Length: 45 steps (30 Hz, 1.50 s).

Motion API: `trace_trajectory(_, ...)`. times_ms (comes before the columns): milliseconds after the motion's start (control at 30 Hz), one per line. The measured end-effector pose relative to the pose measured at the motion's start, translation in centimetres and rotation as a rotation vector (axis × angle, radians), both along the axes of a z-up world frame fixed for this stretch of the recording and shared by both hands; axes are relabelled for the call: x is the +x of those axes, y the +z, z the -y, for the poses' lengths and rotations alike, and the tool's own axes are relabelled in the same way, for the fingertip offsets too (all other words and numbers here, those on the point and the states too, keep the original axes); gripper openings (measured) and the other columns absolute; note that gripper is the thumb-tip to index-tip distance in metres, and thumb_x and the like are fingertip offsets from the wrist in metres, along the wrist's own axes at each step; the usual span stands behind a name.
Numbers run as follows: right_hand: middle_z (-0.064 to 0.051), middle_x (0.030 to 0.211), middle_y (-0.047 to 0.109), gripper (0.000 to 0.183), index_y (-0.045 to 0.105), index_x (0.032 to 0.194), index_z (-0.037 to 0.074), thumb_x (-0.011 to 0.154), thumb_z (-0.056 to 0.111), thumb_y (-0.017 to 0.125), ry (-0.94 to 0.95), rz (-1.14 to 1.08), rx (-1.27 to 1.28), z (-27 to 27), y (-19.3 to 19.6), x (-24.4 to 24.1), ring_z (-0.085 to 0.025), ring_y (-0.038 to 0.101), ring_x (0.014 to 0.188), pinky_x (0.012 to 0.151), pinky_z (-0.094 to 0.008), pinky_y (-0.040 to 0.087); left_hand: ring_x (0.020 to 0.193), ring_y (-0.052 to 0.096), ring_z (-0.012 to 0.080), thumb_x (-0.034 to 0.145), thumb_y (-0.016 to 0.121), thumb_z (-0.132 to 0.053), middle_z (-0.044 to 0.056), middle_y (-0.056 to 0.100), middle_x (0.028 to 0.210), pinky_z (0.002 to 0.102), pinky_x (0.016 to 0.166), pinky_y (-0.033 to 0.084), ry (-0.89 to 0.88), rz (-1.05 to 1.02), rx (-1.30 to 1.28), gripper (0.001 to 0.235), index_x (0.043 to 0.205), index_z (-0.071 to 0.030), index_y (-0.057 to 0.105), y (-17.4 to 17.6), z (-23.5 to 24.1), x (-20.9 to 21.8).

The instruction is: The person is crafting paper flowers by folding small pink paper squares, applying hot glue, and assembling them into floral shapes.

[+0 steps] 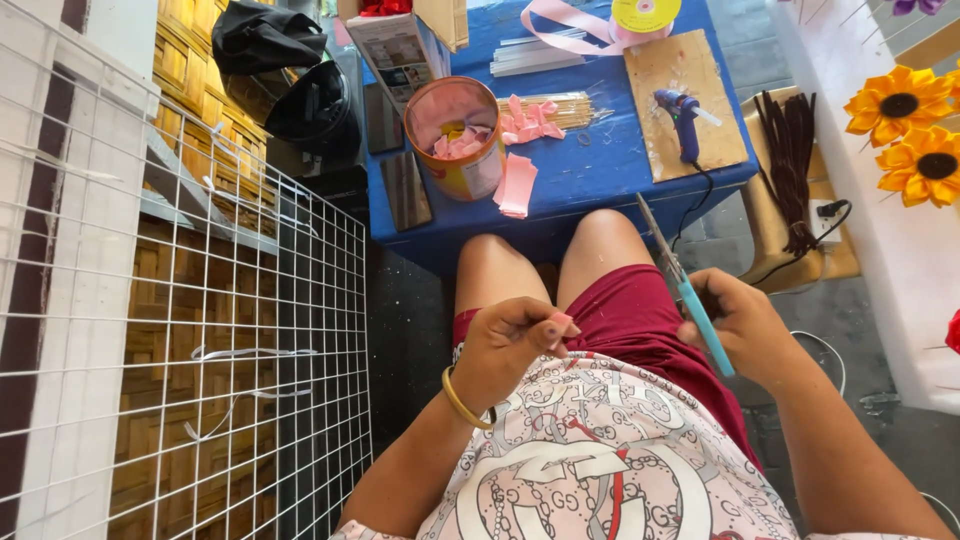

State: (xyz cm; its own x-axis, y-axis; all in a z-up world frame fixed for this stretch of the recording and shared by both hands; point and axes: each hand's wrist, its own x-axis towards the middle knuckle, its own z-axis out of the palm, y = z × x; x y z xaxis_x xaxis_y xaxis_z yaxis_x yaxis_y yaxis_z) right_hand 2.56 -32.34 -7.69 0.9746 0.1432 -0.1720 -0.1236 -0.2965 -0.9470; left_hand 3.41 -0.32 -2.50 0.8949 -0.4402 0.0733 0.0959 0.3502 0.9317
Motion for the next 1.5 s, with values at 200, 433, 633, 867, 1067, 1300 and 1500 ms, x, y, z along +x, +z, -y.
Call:
trace_trajectory(200,-0.008,0.075,0.067,0.039,0.072,0.113,0.002,0.085,0.027,0.081,-0.212,-0.178,-0.378,-0.4,-1.7,4.6,-0.017,0.058,0.066,0.060,-0.029,0.043,0.072,0.064,0.0096,0.096,0.072,-0.015,0.010,0.073,0.091,0.021,0.071,0.057,0.105,-0.110,-0.007,0.017,0.102,0.000,0.070,-1.6,-0.9,0.5)
trace_trajectory(433,-0.024,0.119,0.072,0.064,0.064,0.133,-0.001,0.087,0.042,0.074,-0.171,-0.168,-0.659,0.2,-11.0,15.7,-0.042,0.067,0.116,0.099,-0.054,0.052,0.064,0.069,0.0127,0.097,0.068,-0.007,0.012,0.069,0.071,0.027,0.064,0.061,0.294,-0.005,0.130,0.015,0.089,0.004,0.072,-3.3,-1.8,1.6)
trace_trajectory(633,-0.025,0.104,0.072,0.038,0.067,0.108,-0.006,0.086,0.025,0.070,-0.219,-0.132,-0.921,-0.8,-17.5,24.1,-0.042,0.070,0.093,0.083,-0.046,0.056,0.072,0.059,0.0110,0.095,0.064,0.001,0.008,0.070,0.087,0.022,0.071,0.052,0.302,-0.035,0.169,0.006,0.098,0.000,0.069,-4.2,-4.0,1.6)
trace_trajectory(867,-0.025,0.106,0.071,0.027,0.067,0.108,-0.005,0.086,0.010,0.067,-0.248,-0.142,-1.018,-2.2,-20.8,28.1,-0.041,0.071,0.098,0.084,-0.045,0.057,0.070,0.056,0.0095,0.094,0.066,0.002,0.007,0.069,0.085,0.020,0.064,0.048,0.347,-0.007,0.146,0.006,0.097,0.000,0.070,-5.1,-4.3,2.6)
trace_trajectory(1067,-0.020,0.107,0.069,0.042,0.066,0.111,-0.001,0.089,0.033,0.075,-0.222,-0.061,-1.093,-2.0,-19.4,26.1,-0.037,0.070,0.093,0.080,-0.044,0.057,0.069,0.062,0.0143,0.098,0.066,-0.006,0.010,0.071,0.090,0.024,0.066,0.054,0.352,-0.114,0.082,0.008,0.102,0.000,0.068,-6.4,-3.4,3.3)
trace_trajectory(1300,-0.006,0.095,0.076,0.023,0.078,0.104,0.024,0.095,0.044,0.071,-0.177,-0.020,-0.478,-4.4,-9.0,16.5,-0.033,0.071,0.102,0.086,-0.045,0.055,0.050,0.056,0.0109,0.107,0.048,-0.013,0.009,0.063,0.069,0.024,0.050,0.048,0.307,0.131,0.241,0.027,0.122,0.004,0.063,-4.9,-1.3,3.6)
trace_trajectory(1500,-0.013,0.084,0.079,0.022,0.080,0.100,0.004,0.097,0.022,0.067,0.063,0.108,0.120,-8.2,0.2,7.8,-0.014,0.067,0.083,0.080,-0.035,0.056,0.061,0.051,0.0115,0.109,0.040,-0.012,0.009,0.061,0.079,0.026,0.067,0.052,0.212,0.284,0.381,0.046,0.154,-0.002,0.038,-2.2,0.0,2.8)
